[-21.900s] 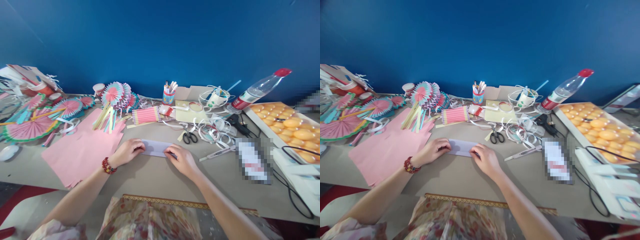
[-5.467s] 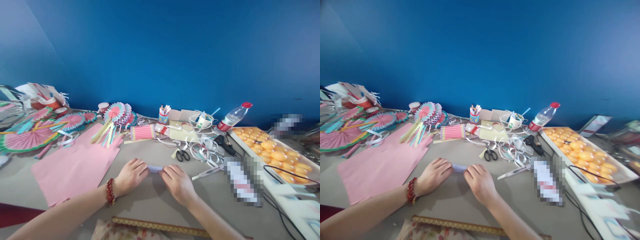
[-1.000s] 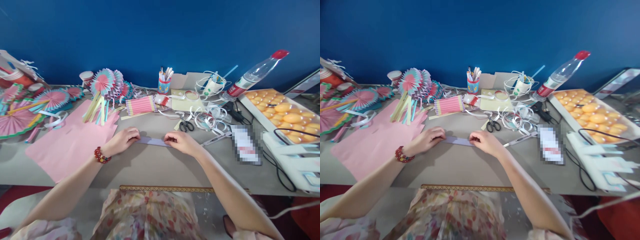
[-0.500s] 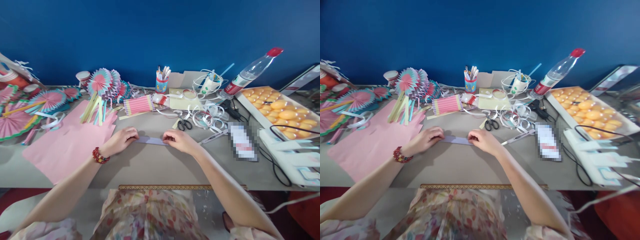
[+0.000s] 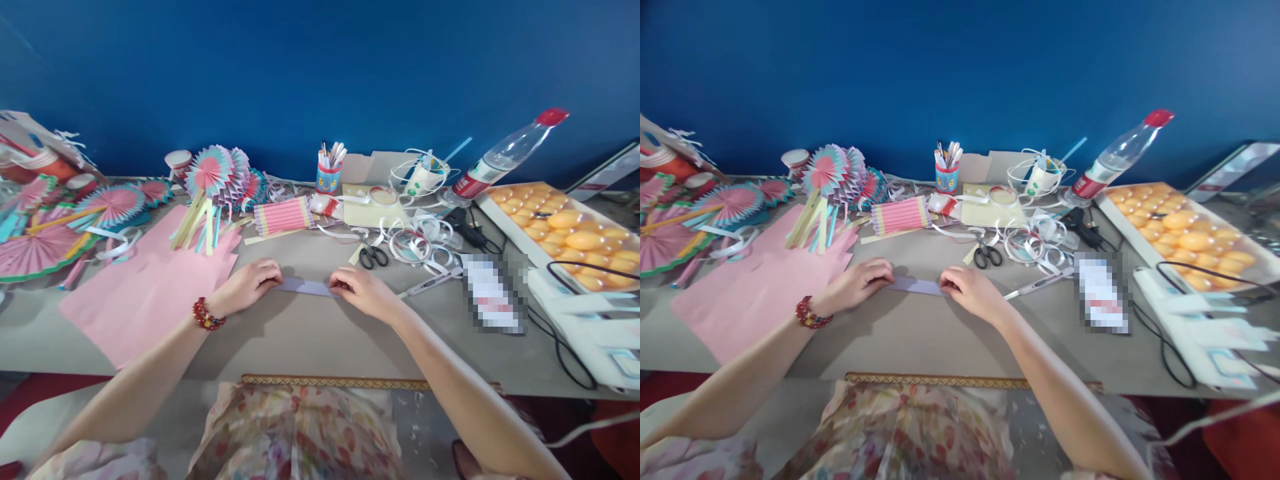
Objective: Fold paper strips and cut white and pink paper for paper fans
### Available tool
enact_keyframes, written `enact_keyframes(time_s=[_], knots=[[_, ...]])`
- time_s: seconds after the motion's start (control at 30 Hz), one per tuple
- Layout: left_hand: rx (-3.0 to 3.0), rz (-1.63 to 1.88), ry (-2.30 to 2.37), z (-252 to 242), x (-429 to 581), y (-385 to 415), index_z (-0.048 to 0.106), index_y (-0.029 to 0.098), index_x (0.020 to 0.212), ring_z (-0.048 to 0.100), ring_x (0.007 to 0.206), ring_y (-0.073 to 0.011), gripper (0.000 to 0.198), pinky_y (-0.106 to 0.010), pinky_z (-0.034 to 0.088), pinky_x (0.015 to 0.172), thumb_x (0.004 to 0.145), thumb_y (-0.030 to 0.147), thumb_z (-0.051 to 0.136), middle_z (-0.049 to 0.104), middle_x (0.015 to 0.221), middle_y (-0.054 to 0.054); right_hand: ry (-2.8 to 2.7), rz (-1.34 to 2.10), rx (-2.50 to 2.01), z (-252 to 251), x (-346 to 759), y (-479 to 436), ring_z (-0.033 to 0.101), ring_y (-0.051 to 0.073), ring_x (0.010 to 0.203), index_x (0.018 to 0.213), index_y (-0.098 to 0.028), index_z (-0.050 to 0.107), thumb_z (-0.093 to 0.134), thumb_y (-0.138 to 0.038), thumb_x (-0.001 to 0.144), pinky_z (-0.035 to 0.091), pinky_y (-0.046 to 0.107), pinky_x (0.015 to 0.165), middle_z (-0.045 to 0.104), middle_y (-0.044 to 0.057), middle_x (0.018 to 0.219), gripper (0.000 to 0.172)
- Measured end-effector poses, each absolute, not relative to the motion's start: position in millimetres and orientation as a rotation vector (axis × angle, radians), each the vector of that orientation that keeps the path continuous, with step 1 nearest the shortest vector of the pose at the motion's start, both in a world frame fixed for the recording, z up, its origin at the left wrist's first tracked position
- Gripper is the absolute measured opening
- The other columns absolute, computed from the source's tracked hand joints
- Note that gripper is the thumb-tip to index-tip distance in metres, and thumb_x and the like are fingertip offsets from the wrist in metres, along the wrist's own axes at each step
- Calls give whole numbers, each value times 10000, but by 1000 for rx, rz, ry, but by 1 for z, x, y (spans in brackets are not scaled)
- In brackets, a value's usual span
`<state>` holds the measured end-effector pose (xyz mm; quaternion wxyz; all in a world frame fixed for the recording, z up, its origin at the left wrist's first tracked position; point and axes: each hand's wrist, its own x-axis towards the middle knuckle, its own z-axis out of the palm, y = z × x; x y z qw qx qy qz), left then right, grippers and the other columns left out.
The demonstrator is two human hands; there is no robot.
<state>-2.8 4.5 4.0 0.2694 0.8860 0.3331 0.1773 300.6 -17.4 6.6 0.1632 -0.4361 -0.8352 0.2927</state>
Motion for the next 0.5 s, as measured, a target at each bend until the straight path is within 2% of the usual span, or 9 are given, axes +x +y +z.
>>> enact_keyframes(time_s=[0.2,0.3,0.4,0.5], knots=[[2398,478,913,1,-3,4,602,189,921,582,898,-184,191,-295,443,846,984,162,424,605,938,-49,-2419,747,-1227,5,301,-19,576,156,778,890,-223,624,537,-150,906,405,252,695,612,13,855,115],[2411,472,924,2,-2,3,616,195,972,582,926,-191,202,-300,445,861,987,161,417,602,951,-51,-2466,617,-1235,7,299,-23,589,189,885,978,-232,644,523,-179,928,441,283,767,621,47,959,141],[2468,414,934,3,-1,0,611,225,1177,571,982,-194,307,-305,445,894,993,140,381,583,1049,-66,-2542,458,-1241,10,297,-28,561,214,1011,1171,-267,636,492,-131,927,451,311,855,603,69,1073,315],[2590,303,962,2,0,-3,512,316,1375,546,1025,-197,488,-312,451,902,979,82,351,540,1153,-68,-2648,320,-1208,9,293,-33,534,209,1028,1308,-323,580,451,-61,918,445,310,864,588,69,1120,487]])
